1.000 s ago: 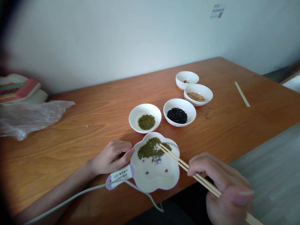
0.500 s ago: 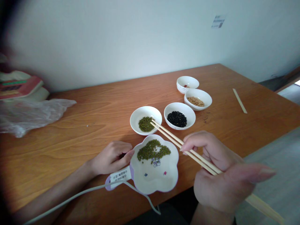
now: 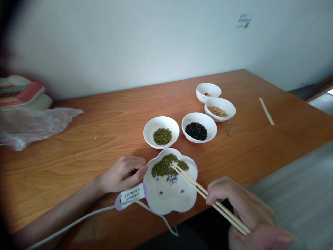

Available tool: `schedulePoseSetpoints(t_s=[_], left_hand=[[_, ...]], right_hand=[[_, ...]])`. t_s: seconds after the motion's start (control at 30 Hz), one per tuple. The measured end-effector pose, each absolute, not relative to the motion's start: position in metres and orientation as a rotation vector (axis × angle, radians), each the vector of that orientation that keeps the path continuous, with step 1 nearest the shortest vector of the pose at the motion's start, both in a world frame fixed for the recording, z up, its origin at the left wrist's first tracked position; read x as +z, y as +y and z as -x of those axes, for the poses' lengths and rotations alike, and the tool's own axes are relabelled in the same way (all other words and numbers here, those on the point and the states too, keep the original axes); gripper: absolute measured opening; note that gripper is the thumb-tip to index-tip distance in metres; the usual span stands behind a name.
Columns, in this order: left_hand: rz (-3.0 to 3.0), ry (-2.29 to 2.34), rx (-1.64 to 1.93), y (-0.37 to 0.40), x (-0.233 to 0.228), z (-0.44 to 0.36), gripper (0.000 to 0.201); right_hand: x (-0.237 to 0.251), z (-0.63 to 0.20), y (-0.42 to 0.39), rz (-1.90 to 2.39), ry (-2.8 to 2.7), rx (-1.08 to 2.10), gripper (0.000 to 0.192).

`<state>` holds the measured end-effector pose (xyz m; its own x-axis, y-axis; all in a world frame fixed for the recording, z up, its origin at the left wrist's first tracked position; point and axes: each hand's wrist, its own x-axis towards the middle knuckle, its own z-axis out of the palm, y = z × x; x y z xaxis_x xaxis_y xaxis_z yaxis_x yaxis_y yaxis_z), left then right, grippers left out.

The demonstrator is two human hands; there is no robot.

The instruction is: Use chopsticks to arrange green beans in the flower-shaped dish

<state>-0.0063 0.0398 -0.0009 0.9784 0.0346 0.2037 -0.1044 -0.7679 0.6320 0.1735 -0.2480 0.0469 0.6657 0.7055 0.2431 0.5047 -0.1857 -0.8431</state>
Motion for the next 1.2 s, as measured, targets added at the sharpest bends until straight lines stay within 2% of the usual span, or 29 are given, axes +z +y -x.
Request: schedulePoseSetpoints(t_s=[0.67, 1.2], left_hand=[[-2.430, -0.041, 0.238, 0.040, -0.003, 0.008, 0.034], [-2.416, -0.023, 0.224, 0.040, -0.002, 0.008, 0.034]], right_hand=[[0.060, -0.168, -0.219, 1.871, -0.992, 0.152, 0.093], [0.047, -0.169, -0.237, 1.787, -0.926, 0.191, 0.088]])
